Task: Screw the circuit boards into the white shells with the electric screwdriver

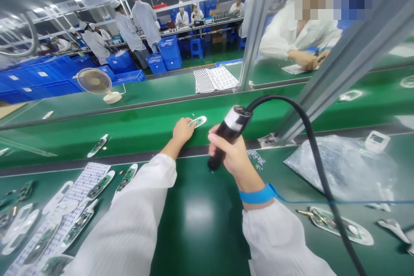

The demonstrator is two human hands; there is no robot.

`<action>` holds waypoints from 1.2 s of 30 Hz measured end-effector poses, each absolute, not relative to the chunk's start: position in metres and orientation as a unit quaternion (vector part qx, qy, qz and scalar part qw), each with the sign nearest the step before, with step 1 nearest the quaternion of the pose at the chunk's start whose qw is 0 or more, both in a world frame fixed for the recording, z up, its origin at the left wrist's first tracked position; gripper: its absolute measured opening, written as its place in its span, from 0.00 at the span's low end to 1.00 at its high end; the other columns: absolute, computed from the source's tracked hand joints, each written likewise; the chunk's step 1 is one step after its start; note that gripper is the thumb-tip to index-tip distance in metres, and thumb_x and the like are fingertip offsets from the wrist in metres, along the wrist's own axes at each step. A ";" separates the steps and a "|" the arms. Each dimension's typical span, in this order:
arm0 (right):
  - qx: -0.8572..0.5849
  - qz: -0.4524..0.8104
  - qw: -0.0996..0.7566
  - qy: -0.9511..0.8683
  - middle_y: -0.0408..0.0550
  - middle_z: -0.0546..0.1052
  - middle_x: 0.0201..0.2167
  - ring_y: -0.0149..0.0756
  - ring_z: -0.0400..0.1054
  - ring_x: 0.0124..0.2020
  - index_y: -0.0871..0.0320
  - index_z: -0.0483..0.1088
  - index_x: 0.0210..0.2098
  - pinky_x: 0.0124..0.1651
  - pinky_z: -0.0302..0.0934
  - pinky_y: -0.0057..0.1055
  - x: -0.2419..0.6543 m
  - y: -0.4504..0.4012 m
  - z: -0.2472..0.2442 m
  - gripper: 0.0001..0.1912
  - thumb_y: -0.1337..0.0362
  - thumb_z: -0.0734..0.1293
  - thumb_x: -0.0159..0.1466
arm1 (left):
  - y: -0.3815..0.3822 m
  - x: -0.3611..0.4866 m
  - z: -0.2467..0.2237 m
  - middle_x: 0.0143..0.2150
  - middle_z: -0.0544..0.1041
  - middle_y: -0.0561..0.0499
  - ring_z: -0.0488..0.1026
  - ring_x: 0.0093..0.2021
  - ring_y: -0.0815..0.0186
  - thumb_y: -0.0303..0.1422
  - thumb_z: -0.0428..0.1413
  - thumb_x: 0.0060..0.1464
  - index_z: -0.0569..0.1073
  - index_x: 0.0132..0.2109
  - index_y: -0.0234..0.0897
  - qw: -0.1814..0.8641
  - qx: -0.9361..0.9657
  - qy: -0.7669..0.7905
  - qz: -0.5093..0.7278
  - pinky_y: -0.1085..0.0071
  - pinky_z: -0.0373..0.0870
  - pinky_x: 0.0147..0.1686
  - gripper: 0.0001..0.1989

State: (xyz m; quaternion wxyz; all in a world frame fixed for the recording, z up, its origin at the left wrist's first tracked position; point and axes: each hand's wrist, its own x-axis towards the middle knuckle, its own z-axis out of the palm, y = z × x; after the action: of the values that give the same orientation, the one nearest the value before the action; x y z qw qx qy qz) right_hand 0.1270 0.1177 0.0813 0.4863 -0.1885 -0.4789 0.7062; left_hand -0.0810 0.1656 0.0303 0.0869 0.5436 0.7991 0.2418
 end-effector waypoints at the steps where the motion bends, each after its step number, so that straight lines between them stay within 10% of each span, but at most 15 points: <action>1: -0.190 0.706 0.473 -0.492 0.38 0.71 0.15 0.32 0.66 0.16 0.57 0.73 0.33 0.24 0.62 0.31 0.128 0.117 0.081 0.11 0.59 0.76 0.57 | 0.166 -0.080 0.030 0.48 0.78 0.39 0.73 0.51 0.49 0.39 0.57 0.62 0.79 0.44 0.36 0.076 0.536 0.805 0.243 0.58 0.69 0.50 0.12; 13: -0.193 0.693 0.497 -0.484 0.38 0.71 0.17 0.32 0.65 0.18 0.56 0.73 0.36 0.25 0.61 0.31 0.136 0.114 0.084 0.08 0.62 0.73 0.60 | 0.010 -0.008 0.008 0.49 0.78 0.48 0.72 0.48 0.58 0.29 0.57 0.62 0.74 0.53 0.41 0.122 0.717 0.618 0.300 0.61 0.65 0.47 0.13; 36: -0.134 0.702 0.536 -0.450 0.38 0.71 0.18 0.32 0.65 0.18 0.55 0.72 0.38 0.25 0.61 0.30 0.139 0.116 0.087 0.07 0.62 0.72 0.61 | 0.018 -0.006 0.013 0.35 0.76 0.53 0.72 0.37 0.62 0.33 0.54 0.65 0.72 0.36 0.39 0.235 0.640 0.660 0.315 0.63 0.60 0.41 0.07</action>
State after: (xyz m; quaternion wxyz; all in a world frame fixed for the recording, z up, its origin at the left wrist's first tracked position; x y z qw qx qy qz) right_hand 0.1385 0.1162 0.0867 0.5355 -0.1342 -0.4501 0.7018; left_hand -0.0060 0.0184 0.0126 0.2353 0.6401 0.6599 0.3154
